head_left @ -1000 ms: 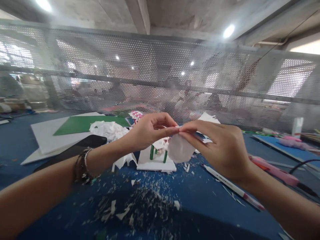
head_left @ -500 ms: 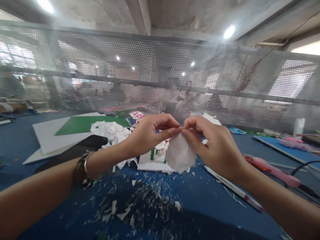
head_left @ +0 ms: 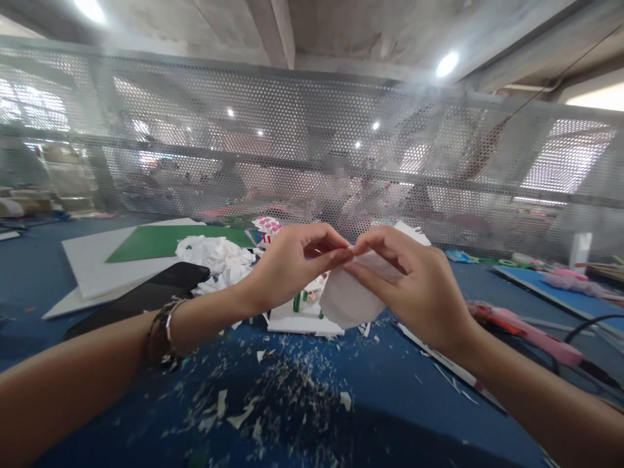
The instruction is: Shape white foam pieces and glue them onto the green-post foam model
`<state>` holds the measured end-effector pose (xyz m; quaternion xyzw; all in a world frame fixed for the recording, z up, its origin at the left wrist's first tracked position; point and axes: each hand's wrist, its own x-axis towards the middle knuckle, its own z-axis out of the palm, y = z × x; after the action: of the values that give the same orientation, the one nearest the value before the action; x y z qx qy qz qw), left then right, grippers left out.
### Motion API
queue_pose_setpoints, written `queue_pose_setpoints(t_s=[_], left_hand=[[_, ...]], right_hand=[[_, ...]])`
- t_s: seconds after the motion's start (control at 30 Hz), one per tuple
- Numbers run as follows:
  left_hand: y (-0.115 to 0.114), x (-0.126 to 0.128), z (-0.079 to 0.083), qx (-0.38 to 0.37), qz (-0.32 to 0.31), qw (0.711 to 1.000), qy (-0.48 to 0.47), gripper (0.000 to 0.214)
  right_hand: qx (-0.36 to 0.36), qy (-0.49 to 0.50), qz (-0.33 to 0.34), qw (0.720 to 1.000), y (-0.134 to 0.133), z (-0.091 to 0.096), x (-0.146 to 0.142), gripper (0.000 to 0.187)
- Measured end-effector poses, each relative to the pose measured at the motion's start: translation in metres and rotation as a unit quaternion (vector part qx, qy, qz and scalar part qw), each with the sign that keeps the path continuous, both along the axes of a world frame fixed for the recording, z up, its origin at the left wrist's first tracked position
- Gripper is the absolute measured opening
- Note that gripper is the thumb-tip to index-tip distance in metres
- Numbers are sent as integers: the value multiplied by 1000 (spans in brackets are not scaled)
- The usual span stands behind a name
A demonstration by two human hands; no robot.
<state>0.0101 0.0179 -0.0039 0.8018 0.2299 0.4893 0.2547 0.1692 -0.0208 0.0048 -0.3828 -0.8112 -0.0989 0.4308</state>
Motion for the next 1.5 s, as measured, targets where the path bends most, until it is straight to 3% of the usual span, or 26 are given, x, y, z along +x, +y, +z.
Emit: queue_pose_setpoints(t_s=[0.27,0.43,0.6,0.83,1.1,1.33,1.5], left_hand=[[5,1,0,-164,-66,984,-12,19],[8,0,-2,-189,-80,978,-43,19],[7,1,-2,-185,-88,978,-36,16],[6,3,-3,-147,-61,987,-29,12],[4,1,-4,-10,-45,999,-21,12],[-13,0,0,155,54,986,32,16],[-15,0,2,161,69,984,23,12]], right_hand=[[-13,-19,-11,1000,-1,6,2,8],[-33,-40,-6,999,-2,13,6,11],[-3,-72,-22,997,-4,15,7,8],[25,-109,-24,993,0,11,7,6],[-53,8,23,998,1,11,8,9],[-18,57,40,997,1,4,5,10],[11,58,59,997,-2,6,5,6]])
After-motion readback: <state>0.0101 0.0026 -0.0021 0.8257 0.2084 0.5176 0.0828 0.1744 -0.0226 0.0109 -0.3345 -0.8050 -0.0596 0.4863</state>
